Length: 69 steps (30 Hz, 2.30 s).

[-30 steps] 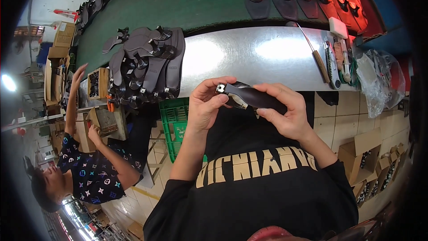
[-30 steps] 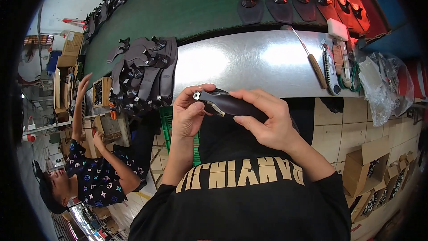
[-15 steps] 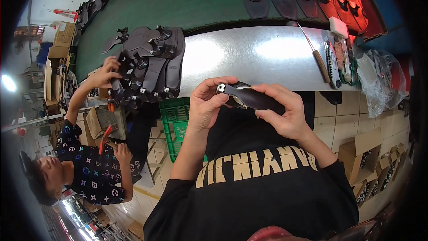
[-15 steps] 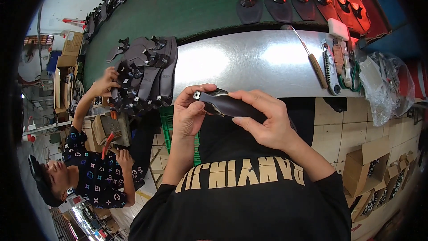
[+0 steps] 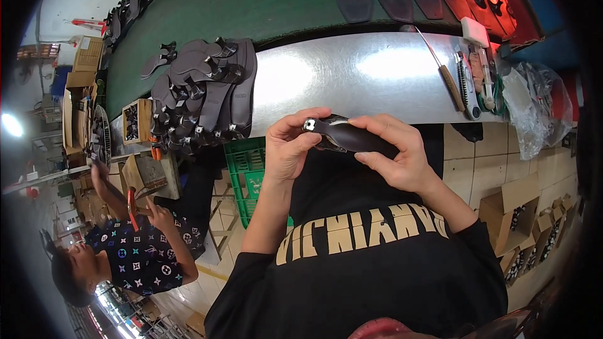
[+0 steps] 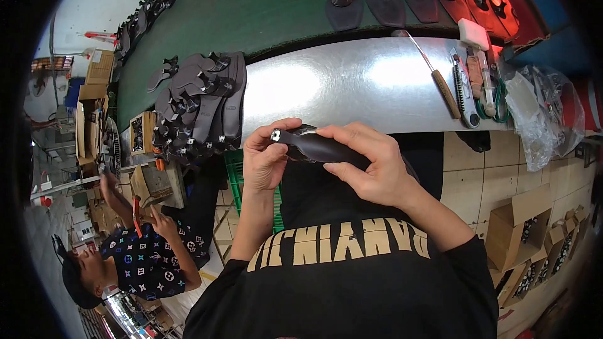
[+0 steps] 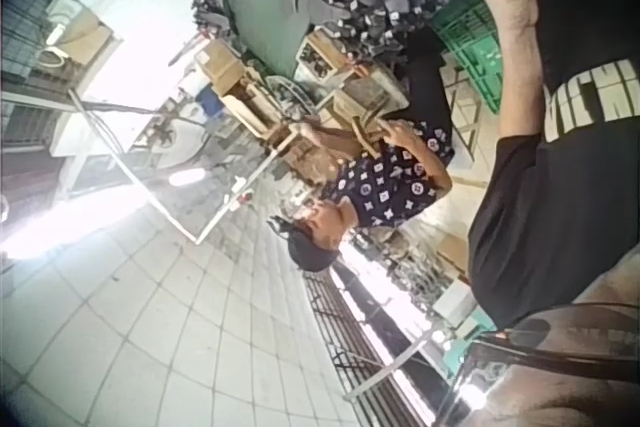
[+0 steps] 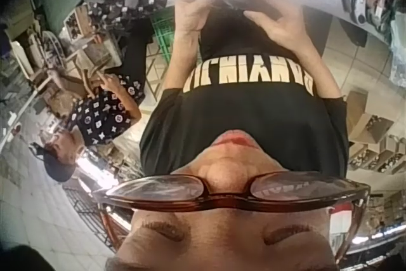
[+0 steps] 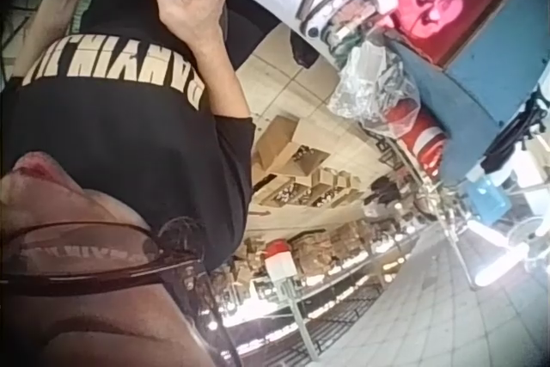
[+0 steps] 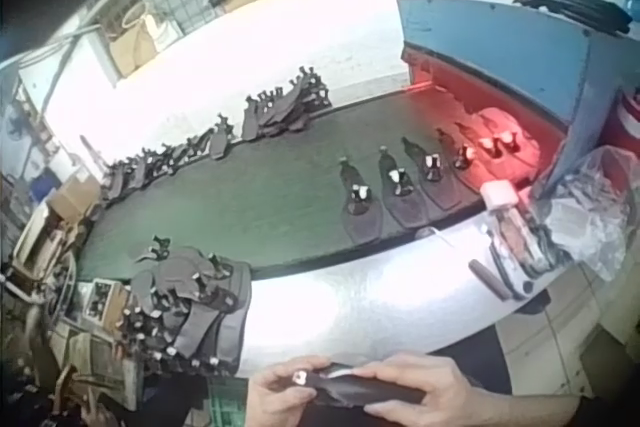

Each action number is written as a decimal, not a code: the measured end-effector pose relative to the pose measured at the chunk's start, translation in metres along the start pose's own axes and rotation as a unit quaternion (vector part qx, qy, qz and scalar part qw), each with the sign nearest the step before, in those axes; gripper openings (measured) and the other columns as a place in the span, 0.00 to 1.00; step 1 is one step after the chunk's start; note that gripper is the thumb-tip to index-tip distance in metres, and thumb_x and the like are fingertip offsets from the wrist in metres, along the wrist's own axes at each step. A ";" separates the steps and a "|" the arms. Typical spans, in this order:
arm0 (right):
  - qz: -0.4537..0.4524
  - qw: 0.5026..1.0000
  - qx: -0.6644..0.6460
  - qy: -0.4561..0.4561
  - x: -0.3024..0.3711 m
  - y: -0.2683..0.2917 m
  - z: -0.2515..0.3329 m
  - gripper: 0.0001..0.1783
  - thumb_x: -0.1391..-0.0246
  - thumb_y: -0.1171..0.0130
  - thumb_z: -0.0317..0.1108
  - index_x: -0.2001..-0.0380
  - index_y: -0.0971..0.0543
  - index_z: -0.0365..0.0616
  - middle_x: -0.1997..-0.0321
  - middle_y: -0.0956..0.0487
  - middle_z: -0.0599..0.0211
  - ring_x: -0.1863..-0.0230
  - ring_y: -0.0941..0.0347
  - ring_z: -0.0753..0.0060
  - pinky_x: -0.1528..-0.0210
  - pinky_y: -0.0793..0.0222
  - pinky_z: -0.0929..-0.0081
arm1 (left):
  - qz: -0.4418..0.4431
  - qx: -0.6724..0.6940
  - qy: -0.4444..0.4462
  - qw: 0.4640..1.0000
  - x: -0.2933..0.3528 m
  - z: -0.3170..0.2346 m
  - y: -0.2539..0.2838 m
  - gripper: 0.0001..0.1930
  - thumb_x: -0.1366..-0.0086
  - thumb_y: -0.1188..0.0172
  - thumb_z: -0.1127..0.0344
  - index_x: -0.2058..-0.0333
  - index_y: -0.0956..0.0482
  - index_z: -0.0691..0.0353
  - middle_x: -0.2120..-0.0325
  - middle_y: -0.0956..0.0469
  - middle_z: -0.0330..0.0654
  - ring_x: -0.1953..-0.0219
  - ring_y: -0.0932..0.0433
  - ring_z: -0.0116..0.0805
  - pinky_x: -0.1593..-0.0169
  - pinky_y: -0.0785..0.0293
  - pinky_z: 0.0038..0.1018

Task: Manually assemble and check components of high-heeled sandals on a production line.

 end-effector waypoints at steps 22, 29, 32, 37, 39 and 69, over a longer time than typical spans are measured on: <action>0.019 0.996 0.071 0.056 -0.004 0.002 0.011 0.21 0.57 0.35 0.26 0.55 0.23 0.41 0.69 0.23 0.62 0.70 0.24 0.60 0.67 0.30 0.70 | 0.148 -0.135 -0.105 0.974 -0.002 -0.010 -0.001 0.22 0.49 0.38 0.85 0.53 0.19 0.65 0.45 0.30 0.64 0.44 0.27 0.47 0.44 0.29 0.32; 0.032 0.995 0.083 0.035 -0.003 0.002 0.011 0.23 0.58 0.36 0.21 0.54 0.23 0.37 0.65 0.21 0.58 0.66 0.22 0.61 0.63 0.28 0.73 | 0.142 -0.152 -0.100 0.973 0.001 -0.009 0.000 0.25 0.52 0.43 0.87 0.53 0.19 0.66 0.44 0.32 0.64 0.42 0.29 0.48 0.43 0.30 0.33; 0.019 0.993 0.102 0.054 -0.003 0.000 0.011 0.23 0.58 0.35 0.21 0.54 0.23 0.37 0.65 0.21 0.58 0.66 0.22 0.61 0.65 0.28 0.72 | 0.135 -0.146 -0.091 0.976 0.002 -0.007 -0.002 0.26 0.54 0.46 0.88 0.53 0.19 0.66 0.44 0.31 0.64 0.42 0.29 0.48 0.43 0.30 0.32; 0.020 0.990 0.127 0.059 -0.002 -0.001 0.013 0.24 0.59 0.35 0.22 0.54 0.23 0.38 0.67 0.22 0.59 0.67 0.22 0.60 0.67 0.28 0.71 | 0.127 -0.187 -0.105 0.968 0.006 -0.007 -0.005 0.27 0.55 0.47 0.90 0.54 0.19 0.68 0.44 0.30 0.63 0.43 0.27 0.45 0.45 0.29 0.29; 0.018 0.990 0.126 0.054 -0.002 -0.003 0.013 0.23 0.58 0.36 0.24 0.54 0.23 0.39 0.68 0.23 0.59 0.68 0.24 0.58 0.67 0.29 0.69 | 0.126 -0.196 -0.115 0.966 0.006 -0.009 -0.011 0.26 0.55 0.47 0.90 0.54 0.19 0.68 0.44 0.30 0.62 0.44 0.27 0.44 0.46 0.29 0.28; -0.032 0.995 0.091 -0.004 -0.003 -0.015 -0.014 0.09 0.54 0.40 0.22 0.67 0.18 0.41 0.71 0.24 0.63 0.72 0.25 0.63 0.71 0.31 0.71 | -0.005 -0.202 0.009 0.979 0.009 0.002 -0.027 0.25 0.40 0.60 0.84 0.44 0.27 0.66 0.41 0.32 0.53 0.48 0.24 0.37 0.57 0.18 0.25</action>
Point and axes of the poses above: each hand's wrist, its own x-axis away from the middle knuckle, its own y-axis out of the back of the hand, z = x × y, the point moved 3 cm from there along -x, towards the middle knuckle
